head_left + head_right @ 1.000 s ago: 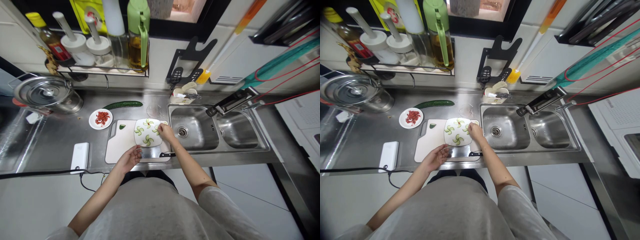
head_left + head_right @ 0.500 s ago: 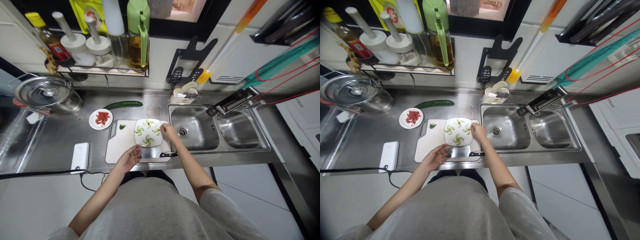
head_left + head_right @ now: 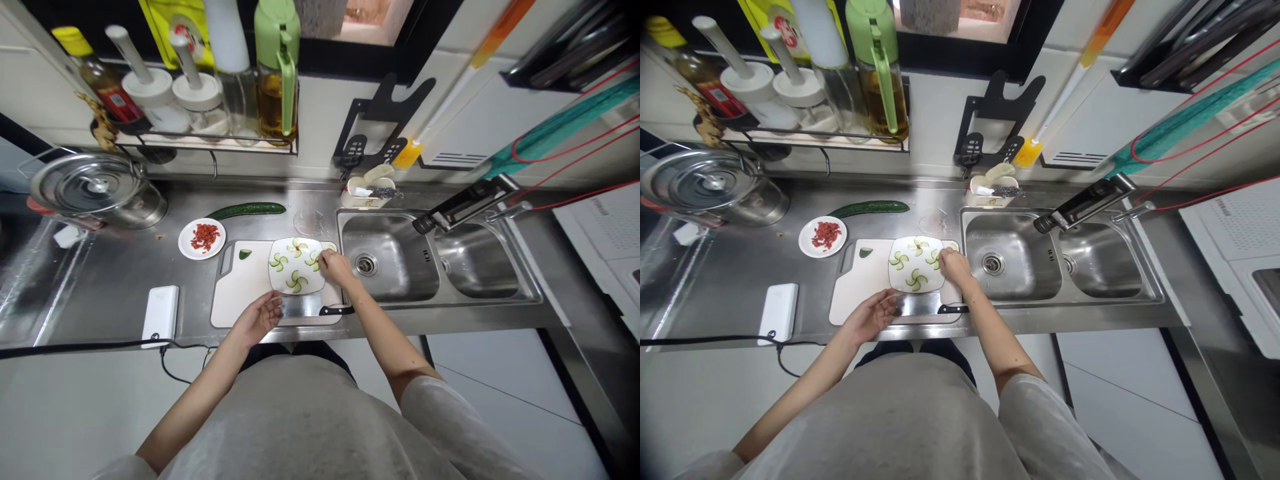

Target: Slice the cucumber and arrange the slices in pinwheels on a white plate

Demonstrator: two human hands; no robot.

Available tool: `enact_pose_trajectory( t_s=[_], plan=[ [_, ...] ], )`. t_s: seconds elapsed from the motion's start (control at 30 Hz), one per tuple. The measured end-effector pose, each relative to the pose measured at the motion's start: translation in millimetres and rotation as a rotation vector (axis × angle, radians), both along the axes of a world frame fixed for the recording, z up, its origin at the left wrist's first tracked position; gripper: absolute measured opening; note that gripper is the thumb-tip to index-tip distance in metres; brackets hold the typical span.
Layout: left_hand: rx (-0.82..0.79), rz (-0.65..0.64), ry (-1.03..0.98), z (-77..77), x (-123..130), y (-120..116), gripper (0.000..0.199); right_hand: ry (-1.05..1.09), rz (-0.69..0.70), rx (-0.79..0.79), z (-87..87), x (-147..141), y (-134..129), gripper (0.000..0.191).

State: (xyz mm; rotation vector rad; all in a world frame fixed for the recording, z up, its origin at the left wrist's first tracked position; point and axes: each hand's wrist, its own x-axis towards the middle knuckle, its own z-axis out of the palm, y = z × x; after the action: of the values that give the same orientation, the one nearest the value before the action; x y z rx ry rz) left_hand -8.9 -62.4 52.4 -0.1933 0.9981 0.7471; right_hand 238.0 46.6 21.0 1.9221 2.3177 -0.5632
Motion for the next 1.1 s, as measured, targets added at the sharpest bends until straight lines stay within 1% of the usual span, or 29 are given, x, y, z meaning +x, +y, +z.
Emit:
enact_pose_trajectory(
  t_s=[0.17,0.47,0.8,1.1],
  plan=[
    [-0.004,-0.004,0.006,-1.2,1,0,0.009,0.054,-0.053,0.012,-3.8,-2,-1,0.022],
    [-0.005,-0.001,0.001,-1.7,0,0,0.010,0.053,-0.049,0.024,-14.9,-7,1,0.023],
    [-0.014,0.005,0.002,-1.4,0,2,0.009,0.027,-0.037,0.032,-11.1,-5,4,0.027],
    [-0.005,0.004,-0.005,-6.6,-3,0,0.010,0.009,-0.030,0.014,-9.9,-8,5,0.027]
  ],
)
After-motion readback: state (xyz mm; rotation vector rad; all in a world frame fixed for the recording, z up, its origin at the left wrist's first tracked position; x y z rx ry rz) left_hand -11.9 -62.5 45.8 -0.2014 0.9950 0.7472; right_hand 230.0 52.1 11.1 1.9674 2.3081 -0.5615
